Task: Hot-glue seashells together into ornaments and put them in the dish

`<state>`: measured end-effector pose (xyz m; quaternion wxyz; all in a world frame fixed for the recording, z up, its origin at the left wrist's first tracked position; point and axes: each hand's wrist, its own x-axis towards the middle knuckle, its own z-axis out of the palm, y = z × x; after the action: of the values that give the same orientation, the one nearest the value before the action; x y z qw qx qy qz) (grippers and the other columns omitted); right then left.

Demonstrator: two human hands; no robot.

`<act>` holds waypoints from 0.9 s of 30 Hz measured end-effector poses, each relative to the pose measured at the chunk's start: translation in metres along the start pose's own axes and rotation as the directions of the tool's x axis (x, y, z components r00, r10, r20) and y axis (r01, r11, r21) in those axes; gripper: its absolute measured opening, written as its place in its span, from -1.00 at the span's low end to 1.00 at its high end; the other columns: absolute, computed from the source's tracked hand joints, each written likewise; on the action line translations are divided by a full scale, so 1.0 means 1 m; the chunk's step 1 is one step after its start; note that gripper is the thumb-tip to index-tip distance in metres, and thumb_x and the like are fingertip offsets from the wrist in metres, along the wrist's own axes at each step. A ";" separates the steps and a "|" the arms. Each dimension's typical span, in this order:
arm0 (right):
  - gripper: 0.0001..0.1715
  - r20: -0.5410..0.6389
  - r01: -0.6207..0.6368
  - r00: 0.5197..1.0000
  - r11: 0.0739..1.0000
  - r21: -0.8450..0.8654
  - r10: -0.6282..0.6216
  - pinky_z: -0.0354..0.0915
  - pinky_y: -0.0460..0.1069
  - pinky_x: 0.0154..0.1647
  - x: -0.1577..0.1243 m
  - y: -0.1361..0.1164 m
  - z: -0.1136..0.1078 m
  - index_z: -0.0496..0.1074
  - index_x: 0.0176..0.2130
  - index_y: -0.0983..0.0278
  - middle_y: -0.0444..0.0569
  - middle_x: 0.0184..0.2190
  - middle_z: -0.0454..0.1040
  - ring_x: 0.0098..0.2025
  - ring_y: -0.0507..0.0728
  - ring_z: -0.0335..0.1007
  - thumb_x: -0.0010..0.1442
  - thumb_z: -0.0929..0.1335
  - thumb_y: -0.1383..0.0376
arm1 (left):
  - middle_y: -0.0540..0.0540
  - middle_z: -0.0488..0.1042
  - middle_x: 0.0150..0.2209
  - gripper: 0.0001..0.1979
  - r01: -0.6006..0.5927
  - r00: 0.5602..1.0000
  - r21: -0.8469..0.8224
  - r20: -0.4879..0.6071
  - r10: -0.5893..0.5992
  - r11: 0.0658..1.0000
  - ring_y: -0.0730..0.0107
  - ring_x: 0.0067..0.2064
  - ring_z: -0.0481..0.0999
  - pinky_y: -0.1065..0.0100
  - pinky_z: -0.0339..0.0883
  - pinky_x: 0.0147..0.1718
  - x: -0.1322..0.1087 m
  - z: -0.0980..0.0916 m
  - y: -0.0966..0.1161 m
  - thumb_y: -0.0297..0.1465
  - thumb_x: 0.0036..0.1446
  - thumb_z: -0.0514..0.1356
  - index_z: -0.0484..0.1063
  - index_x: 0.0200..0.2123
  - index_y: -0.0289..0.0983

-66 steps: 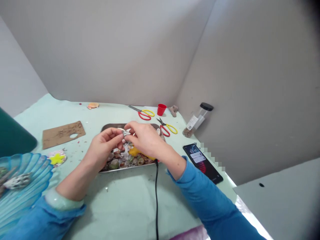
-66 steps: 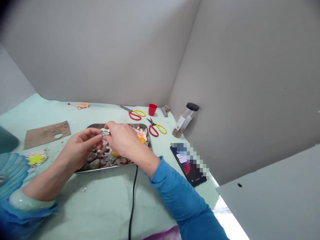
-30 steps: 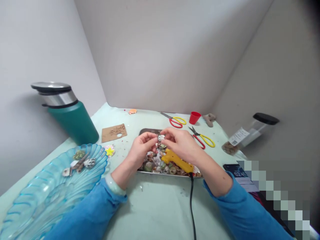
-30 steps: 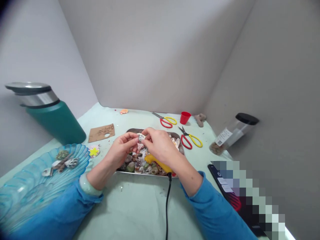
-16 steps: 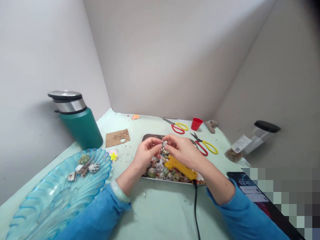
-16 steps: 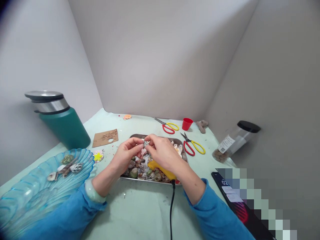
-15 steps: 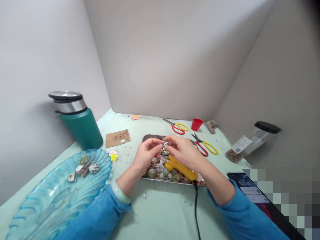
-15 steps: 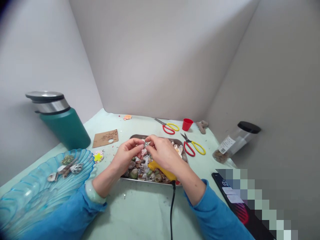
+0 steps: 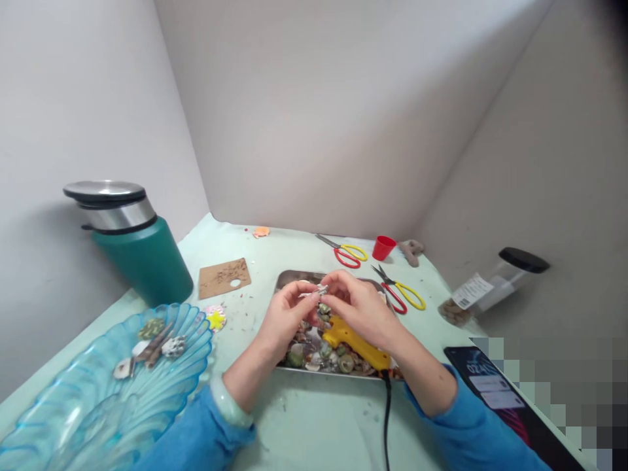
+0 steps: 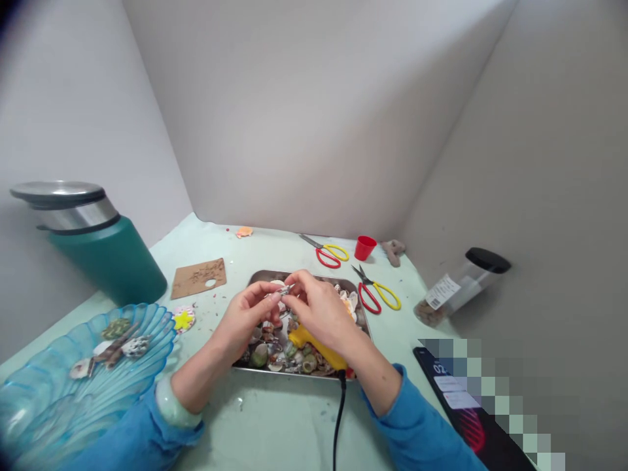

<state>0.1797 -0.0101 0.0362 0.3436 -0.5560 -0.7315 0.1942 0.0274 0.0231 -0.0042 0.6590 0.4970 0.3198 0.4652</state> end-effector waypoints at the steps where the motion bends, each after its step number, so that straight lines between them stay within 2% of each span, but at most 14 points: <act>1: -0.89 -0.003 0.000 1.000 1.000 -0.003 0.000 0.19 -0.08 -0.37 0.000 0.000 0.000 0.33 -0.21 0.22 -0.17 -0.45 0.47 -0.40 0.05 0.38 0.19 0.29 0.34 | 0.05 0.42 -0.53 -0.71 0.011 1.000 -0.010 0.008 -0.011 1.000 0.52 -0.56 0.38 0.42 0.32 -0.50 0.000 0.000 0.000 -0.24 -0.05 0.33 0.42 -0.30 -0.30; 6: -0.88 -0.020 -0.002 1.000 0.999 -0.041 0.001 0.19 -0.07 -0.38 0.002 0.000 0.000 0.35 -0.22 0.21 -0.18 -0.45 0.46 -0.42 0.05 0.37 0.17 0.31 0.38 | -0.03 0.49 -0.41 -0.72 0.047 0.998 -0.082 0.041 -0.044 0.996 0.44 -0.44 0.48 0.37 0.41 -0.42 0.002 -0.001 0.000 -0.25 -0.04 0.33 0.41 -0.29 -0.28; 11: -0.92 -0.063 0.040 0.997 0.999 -0.009 -0.040 0.21 -0.07 -0.37 0.001 -0.001 -0.003 0.37 -0.24 0.21 -0.16 -0.42 0.47 -0.40 0.05 0.37 0.19 0.33 0.36 | -0.06 0.51 -0.34 -0.74 0.004 0.999 -0.130 -0.046 -0.010 0.991 0.38 -0.31 0.51 0.33 0.43 -0.29 0.003 -0.001 -0.001 -0.30 -0.06 0.35 0.43 -0.31 -0.29; 16: -0.87 -0.089 0.076 0.992 0.993 -0.090 -0.084 0.18 -0.06 -0.37 -0.001 -0.001 0.002 0.40 -0.36 0.21 -0.17 -0.45 0.47 -0.43 0.04 0.35 0.19 0.30 0.41 | -0.08 0.52 -0.32 -0.75 -0.021 0.997 -0.104 -0.077 0.013 0.994 0.37 -0.29 0.51 0.32 0.41 -0.22 0.002 0.000 -0.001 -0.35 -0.08 0.35 0.44 -0.30 -0.31; 27: -0.93 -0.120 0.094 0.986 0.981 -0.169 -0.115 0.20 -0.04 -0.37 -0.004 0.002 0.010 0.40 -0.32 0.22 -0.12 -0.41 0.51 -0.40 0.08 0.38 0.19 0.31 0.37 | -0.09 0.55 -0.33 -0.73 -0.036 0.995 -0.086 -0.098 0.027 0.996 0.35 -0.29 0.51 0.35 0.36 -0.24 0.001 0.000 -0.003 -0.38 -0.11 0.36 0.48 -0.28 -0.29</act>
<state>0.1744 -0.0123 0.0267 0.3533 -0.5544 -0.7493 0.0794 0.0286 0.0240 -0.0076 0.6564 0.4496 0.3228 0.5126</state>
